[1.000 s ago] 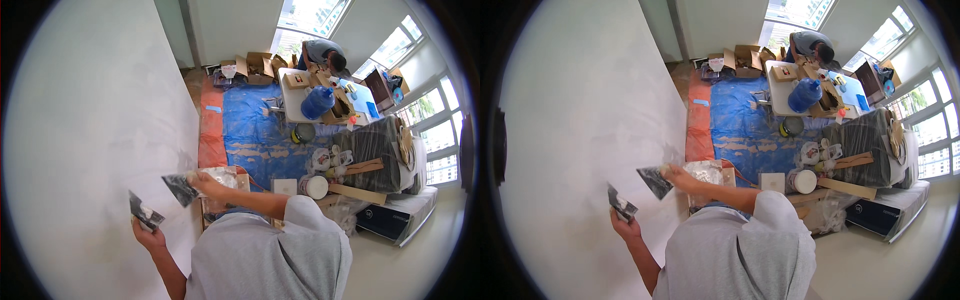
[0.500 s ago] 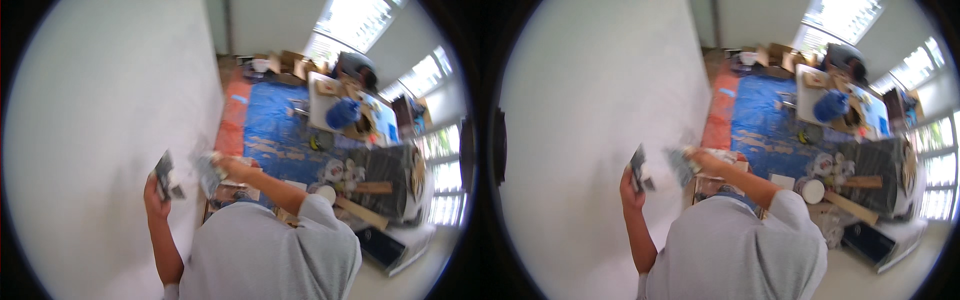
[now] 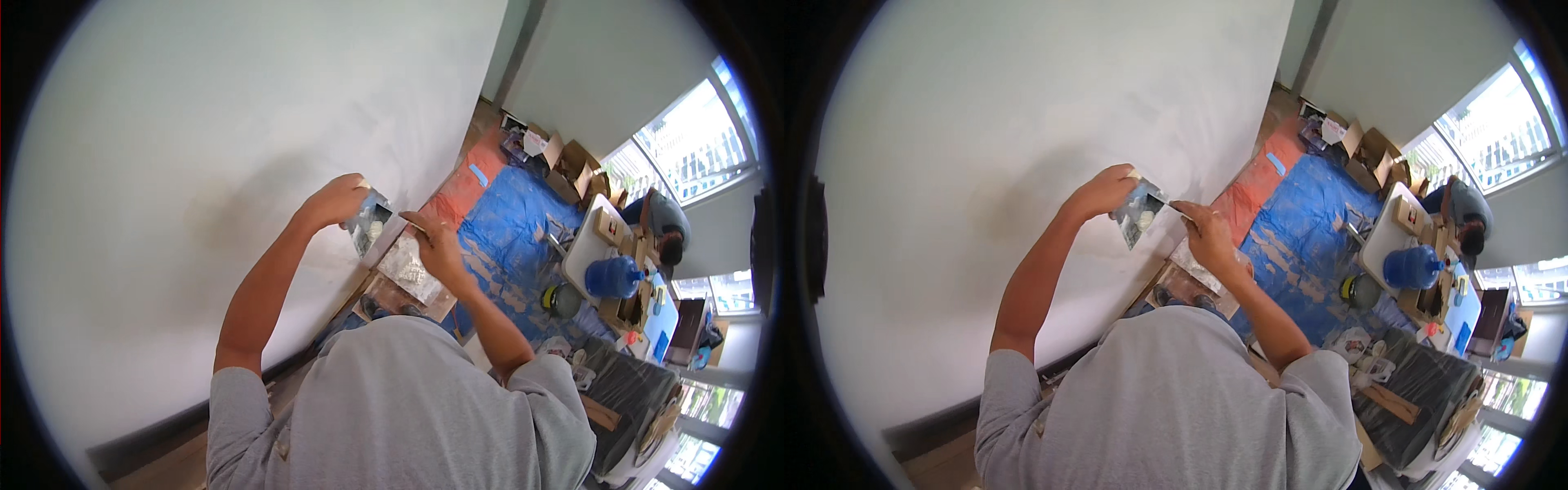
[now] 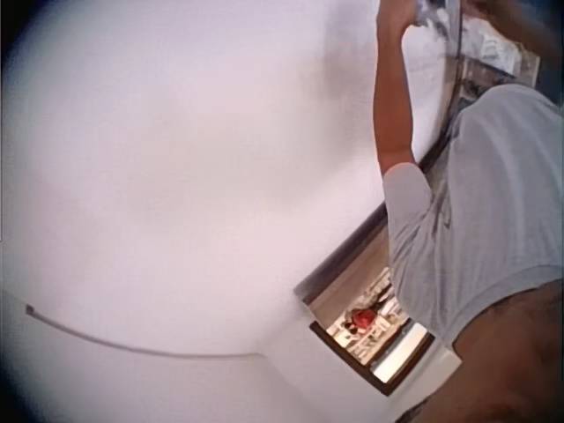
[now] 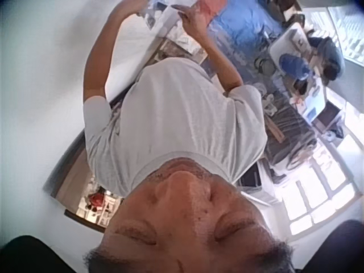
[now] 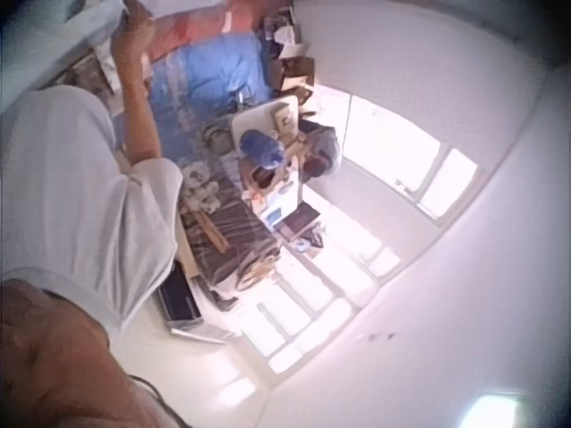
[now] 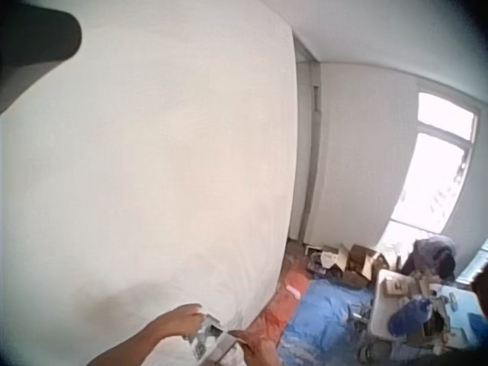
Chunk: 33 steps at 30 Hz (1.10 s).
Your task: The person scoops compound using putty knives and applies it onto the wall, smoothing it across the surface with the knife.
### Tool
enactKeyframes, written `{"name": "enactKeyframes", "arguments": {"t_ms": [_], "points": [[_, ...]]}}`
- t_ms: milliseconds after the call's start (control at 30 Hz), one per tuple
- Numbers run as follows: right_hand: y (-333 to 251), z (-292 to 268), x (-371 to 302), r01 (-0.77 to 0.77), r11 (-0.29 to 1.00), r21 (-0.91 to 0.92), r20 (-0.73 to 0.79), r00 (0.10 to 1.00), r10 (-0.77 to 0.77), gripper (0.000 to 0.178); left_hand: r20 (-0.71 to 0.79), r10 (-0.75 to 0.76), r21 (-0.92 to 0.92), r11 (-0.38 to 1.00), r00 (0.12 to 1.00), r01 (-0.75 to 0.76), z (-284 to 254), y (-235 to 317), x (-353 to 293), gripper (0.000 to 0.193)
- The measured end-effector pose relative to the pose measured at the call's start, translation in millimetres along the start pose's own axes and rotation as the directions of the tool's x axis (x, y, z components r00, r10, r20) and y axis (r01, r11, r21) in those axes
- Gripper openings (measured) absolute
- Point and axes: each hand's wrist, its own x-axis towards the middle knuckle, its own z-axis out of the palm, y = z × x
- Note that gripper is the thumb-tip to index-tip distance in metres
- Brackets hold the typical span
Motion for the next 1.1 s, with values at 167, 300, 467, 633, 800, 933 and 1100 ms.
{"name": "enactKeyframes", "arguments": {"t_ms": [167,300,467,633,800,933,1100], "points": [[36.2,104.7,-22.0,-0.210,0.814,0.541,-0.001,0.968,0.251,0.026,0.335,-0.004,0.740,0.620,0.942,-0.260,4.5,-28.3,61.4,0.026],[30.9,101.3,-23.0,-0.373,0.468,0.801,0.212,0.908,0.361,0.026,0.172,-0.276,0.677,0.731,0.946,0.090,16.3,12.5,73.4,0.021],[-0.2,73.9,-3.9,-0.603,-0.018,0.798,0.593,0.779,0.202,0.031,-0.142,-0.050,0.629,0.766,0.989,0.129,-16.8,-20.9,75.9,0.027],[-12.9,43.1,19.1,-0.587,-0.024,0.809,0.586,0.802,0.115,0.039,-0.452,0.365,0.334,0.915,0.814,-0.226,-59.4,-96.7,-22.7,0.036],[-115.0,-34.5,87.8,-0.300,0.227,0.926,0.276,0.952,0.133,0.038,-0.738,0.293,0.030,0.914,0.608,-0.404,-65.1,-87.1,-165.3,0.023],[-236.3,-79.4,150.0,0.240,0.480,0.844,-0.179,0.969,-0.170,0.028,-0.937,0.346,0.280,0.834,0.055,-0.475,-81.7,-150.0,-255.3,0.025],[-402.7,-128.2,219.9,0.754,0.585,0.300,-0.566,0.634,-0.527,0.017,-0.881,0.186,0.398,0.786,-0.434,-0.473,-112.0,-172.9,-337.6,0.033]]}}
